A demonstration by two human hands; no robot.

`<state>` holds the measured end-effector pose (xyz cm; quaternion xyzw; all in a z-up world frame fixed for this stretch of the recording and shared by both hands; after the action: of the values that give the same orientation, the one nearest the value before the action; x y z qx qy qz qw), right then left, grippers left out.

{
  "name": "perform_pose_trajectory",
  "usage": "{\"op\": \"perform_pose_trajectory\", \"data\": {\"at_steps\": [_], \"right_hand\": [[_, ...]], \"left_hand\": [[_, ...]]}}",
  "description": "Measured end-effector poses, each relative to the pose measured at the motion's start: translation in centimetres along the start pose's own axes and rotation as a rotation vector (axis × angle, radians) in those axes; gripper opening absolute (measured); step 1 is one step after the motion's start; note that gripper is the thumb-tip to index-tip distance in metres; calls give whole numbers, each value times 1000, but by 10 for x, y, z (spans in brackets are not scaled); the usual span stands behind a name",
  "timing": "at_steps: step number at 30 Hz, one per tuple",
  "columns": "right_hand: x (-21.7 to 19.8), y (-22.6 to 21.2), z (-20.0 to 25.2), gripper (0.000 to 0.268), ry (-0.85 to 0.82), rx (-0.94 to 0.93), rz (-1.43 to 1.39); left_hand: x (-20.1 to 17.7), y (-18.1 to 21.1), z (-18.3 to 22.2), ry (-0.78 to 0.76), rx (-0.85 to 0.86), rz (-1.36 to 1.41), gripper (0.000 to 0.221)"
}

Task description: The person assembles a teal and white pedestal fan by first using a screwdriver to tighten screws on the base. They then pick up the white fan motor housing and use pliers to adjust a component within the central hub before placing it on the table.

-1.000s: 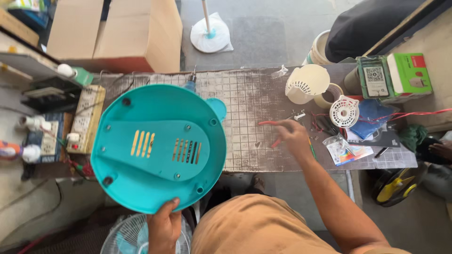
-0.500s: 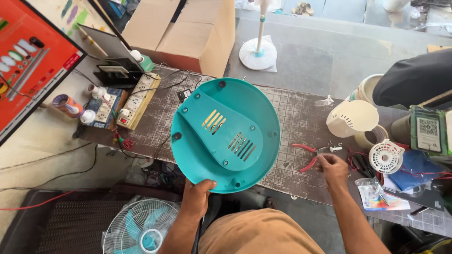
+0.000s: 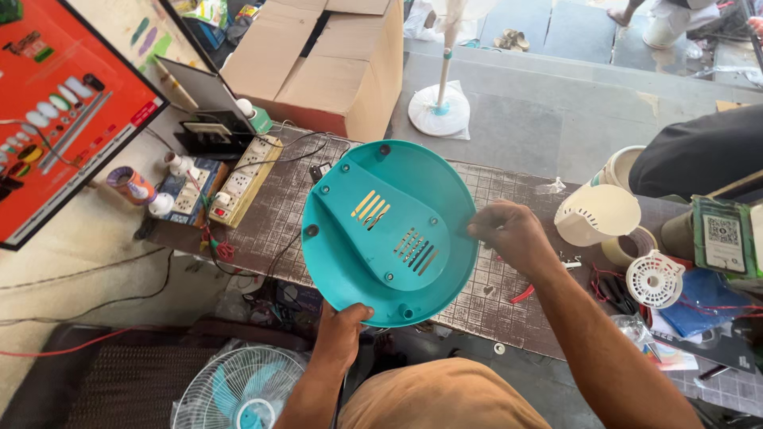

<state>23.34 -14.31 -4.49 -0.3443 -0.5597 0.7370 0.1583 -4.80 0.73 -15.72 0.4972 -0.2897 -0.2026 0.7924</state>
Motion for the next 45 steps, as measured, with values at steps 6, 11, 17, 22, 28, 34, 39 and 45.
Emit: {"op": "perform_pose_trajectory", "data": {"at_steps": [6, 11, 17, 22, 28, 34, 39, 45], "right_hand": [[7, 37, -4, 45, -125, 106, -458], [10, 54, 2, 46, -142, 178, -369], [-9, 79, -6, 42, -242, 152, -507], [-73, 187, -7, 27, 267, 83, -513], [-71, 344, 37, 28, 419, 148, 376], [-43, 377, 29, 24, 518, 79, 396], [-61, 358, 37, 27, 525, 373, 137], [-8, 202, 72, 19, 119, 163, -985]], "left_hand": [[2, 0, 4, -43, -13, 25, 54], [6, -9, 7, -78, 22, -62, 46], [4, -17, 4, -27, 26, -31, 39], [-16, -4, 7, 52, 13, 153, 48], [-14, -37, 27, 108, 21, 169, 59], [17, -48, 27, 63, 80, 305, 56], [35, -43, 27, 73, 82, 298, 51], [49, -56, 29, 43, 104, 274, 39]]}}
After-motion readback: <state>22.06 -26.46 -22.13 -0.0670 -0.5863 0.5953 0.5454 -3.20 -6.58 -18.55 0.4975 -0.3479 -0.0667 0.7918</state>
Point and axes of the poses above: each hand's wrist, its own z-axis away from the middle knuckle, its own x-axis out of the palm, y = z × x, the point moved 4 cm from there along -z, towards the middle knuckle, and after that the axes turned 11 degrees about -z, right-handed, at the moved point
